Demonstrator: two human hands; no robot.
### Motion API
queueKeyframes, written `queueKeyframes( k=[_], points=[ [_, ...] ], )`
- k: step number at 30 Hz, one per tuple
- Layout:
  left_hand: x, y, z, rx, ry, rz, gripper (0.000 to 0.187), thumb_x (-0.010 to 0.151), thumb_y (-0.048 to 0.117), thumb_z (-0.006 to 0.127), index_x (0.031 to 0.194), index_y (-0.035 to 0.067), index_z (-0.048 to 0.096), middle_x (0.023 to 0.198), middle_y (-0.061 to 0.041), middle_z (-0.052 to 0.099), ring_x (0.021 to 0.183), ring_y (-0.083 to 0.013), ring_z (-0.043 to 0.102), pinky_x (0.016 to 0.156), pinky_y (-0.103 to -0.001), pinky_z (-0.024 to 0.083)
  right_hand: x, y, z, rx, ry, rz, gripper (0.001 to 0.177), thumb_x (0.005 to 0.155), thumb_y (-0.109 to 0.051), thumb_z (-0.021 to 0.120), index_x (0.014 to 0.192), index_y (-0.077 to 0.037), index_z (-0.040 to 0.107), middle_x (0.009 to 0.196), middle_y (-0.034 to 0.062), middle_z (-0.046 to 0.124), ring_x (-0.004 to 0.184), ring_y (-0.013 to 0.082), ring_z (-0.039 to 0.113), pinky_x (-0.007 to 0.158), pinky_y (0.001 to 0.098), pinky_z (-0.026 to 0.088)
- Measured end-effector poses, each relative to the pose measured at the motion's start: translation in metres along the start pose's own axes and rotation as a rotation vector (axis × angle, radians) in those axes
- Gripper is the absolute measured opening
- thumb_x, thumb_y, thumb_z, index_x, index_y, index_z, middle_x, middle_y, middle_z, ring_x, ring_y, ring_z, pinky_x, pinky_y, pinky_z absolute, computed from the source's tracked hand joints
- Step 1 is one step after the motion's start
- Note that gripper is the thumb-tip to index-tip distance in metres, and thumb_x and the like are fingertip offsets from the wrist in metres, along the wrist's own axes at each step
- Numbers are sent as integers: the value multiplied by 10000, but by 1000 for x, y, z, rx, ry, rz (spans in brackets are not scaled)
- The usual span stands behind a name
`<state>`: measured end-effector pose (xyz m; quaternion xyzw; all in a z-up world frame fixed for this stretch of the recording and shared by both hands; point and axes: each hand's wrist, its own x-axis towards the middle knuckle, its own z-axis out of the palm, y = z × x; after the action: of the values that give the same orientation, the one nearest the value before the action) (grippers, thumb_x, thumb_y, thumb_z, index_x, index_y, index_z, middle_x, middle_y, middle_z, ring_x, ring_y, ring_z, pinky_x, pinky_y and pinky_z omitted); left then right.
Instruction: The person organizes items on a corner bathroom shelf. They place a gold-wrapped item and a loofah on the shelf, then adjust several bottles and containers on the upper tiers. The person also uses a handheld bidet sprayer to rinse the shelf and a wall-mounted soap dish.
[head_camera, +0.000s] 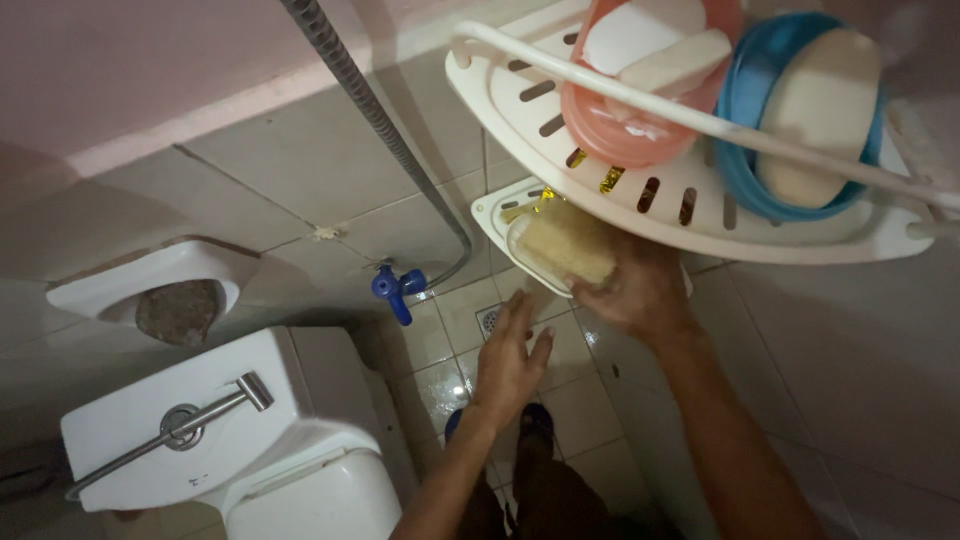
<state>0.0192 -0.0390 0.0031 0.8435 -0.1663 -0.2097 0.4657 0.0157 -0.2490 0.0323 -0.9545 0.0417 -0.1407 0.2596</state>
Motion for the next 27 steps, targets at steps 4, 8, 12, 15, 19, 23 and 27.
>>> queueKeyframes(
  k=[4,8,12,15,19,23,27],
  points=[
    [1,1,4,-1,-38,-69,618,964,244,630,1515,70,410,1579,-192,411,1135,-345,680,973,-397,562,-1,-1,5,-73,36,-7,858,737,-404,850,1432,-11,535,1361,284,560,1267,472,529,1113,578,395],
    [10,-10,10,21,84,101,584,970,196,661,1493,35,457,1543,-226,459,1248,-408,616,1024,-423,527,-10,-3,8,-144,218,-174,956,716,-454,854,1453,28,482,1378,305,535,1285,488,512,1103,617,387],
    [19,-12,19,-10,116,136,638,920,173,669,1490,22,425,1538,-226,464,1283,-415,593,1081,-431,491,-13,0,12,-34,196,-224,1018,776,-502,845,1510,50,405,1388,309,505,1286,460,510,1100,595,410],
    [20,-3,21,83,-15,69,520,964,176,643,1453,90,492,1582,-205,430,1338,-423,533,1104,-455,440,-14,2,13,-55,161,-192,1012,745,-486,850,1502,29,419,1389,291,519,1268,456,518,1077,593,416],
    [18,4,22,74,14,89,617,957,219,644,1518,94,420,1566,-197,431,1319,-420,550,1080,-446,477,-16,6,16,-191,198,-188,996,764,-470,853,1526,12,431,1422,293,505,1289,465,509,1091,602,411],
    [20,1,30,93,-7,77,625,965,244,633,1532,100,410,1576,-195,408,1314,-422,545,1080,-447,474,-19,10,18,-214,157,-111,957,761,-473,850,1503,-10,461,1373,298,499,1278,474,497,1084,612,405],
    [16,-7,31,73,15,79,612,964,233,633,1529,92,442,1542,-194,443,1327,-410,539,1083,-452,456,-17,11,12,-292,226,-182,981,724,-467,850,1476,34,468,1381,322,479,1302,520,465,1100,664,372]
  ],
)
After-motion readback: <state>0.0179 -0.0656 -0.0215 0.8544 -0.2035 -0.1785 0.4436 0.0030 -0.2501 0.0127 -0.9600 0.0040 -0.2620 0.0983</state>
